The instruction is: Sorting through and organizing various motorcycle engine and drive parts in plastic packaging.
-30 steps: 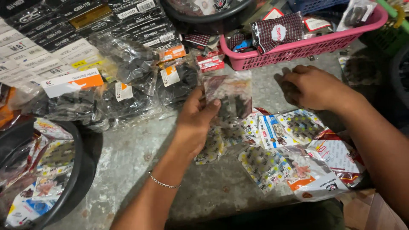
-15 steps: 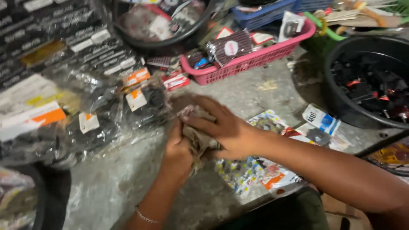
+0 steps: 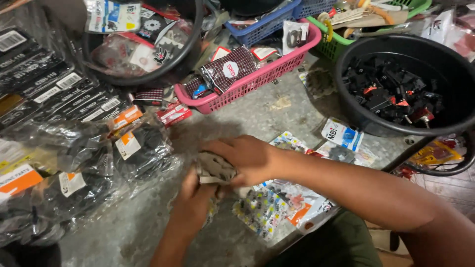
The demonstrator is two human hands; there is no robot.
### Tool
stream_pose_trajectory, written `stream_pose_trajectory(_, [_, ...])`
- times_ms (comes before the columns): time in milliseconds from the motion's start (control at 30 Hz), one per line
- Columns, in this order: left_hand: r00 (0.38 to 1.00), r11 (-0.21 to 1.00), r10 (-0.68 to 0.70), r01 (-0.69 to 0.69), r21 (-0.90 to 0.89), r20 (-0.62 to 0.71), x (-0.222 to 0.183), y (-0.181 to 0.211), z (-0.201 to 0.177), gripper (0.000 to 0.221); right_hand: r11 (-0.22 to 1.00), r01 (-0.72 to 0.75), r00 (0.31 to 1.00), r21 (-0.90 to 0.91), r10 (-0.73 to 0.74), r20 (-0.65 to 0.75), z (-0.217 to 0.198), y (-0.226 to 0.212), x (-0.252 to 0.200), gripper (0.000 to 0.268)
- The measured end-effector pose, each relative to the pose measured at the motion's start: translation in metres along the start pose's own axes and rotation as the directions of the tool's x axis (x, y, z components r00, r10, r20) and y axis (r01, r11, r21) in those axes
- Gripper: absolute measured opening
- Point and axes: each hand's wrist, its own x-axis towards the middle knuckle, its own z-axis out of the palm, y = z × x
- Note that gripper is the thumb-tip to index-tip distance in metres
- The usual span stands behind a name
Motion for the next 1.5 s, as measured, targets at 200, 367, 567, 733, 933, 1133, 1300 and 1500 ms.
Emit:
stream_pose_trajectory(200, [0.997,0.98,-0.027,0.041,-0.196,0.075,-0.005,0.002,0.011,0.039,0.999,0.028,0.999,-0.045,-0.027,0.032,-0.004,0.004,-0.004,0.056])
stream_pose_trajectory(367, [0.996,0.995,0.028,-0.02,-0.096,0.081,0.002,-0.003,0.01,0.032,0.999,0.004,0.998,-0.054,-0.007,-0.061,-0.013,0.002,-0.003,0.067])
stream_pose_trajectory(567, [0.984,0.884,0.11,-0.162,-0.437,-0.141,0.001,0.028,0.008,0.054,0.986,0.015,0.968,0.167,0.028,-0.249,-0.051,-0.003,0.025,0.052])
stream_pose_trajectory(733, [0.901,0.625,0.412,-0.389,-0.676,-0.137,0.008,0.013,-0.002,0.056,0.797,0.117,0.885,0.593,0.186,-0.426,-0.033,0.023,0.029,0.073])
stream_pose_trajectory(933, [0.908,0.639,0.34,-0.413,-0.649,-0.243,0.013,0.016,0.005,0.036,0.903,0.014,0.996,0.428,0.025,-0.085,0.009,0.021,0.001,0.088])
stream_pose_trajectory(1133, [0.873,0.688,0.244,-0.462,-0.559,-0.422,0.014,0.019,0.012,0.042,0.869,-0.046,0.99,0.493,0.107,-0.096,0.012,0.001,0.008,0.074])
stream_pose_trajectory(1300, [0.855,0.767,0.259,-0.465,-0.443,-0.45,0.015,0.022,0.006,0.045,0.917,0.14,0.957,0.373,-0.028,-0.289,0.006,-0.001,0.011,0.031])
stream_pose_trajectory(1500, [0.947,0.791,-0.056,-0.151,-0.593,-0.316,0.007,0.027,-0.002,0.057,0.985,0.085,0.92,0.148,-0.021,-0.392,-0.021,-0.021,0.013,0.015])
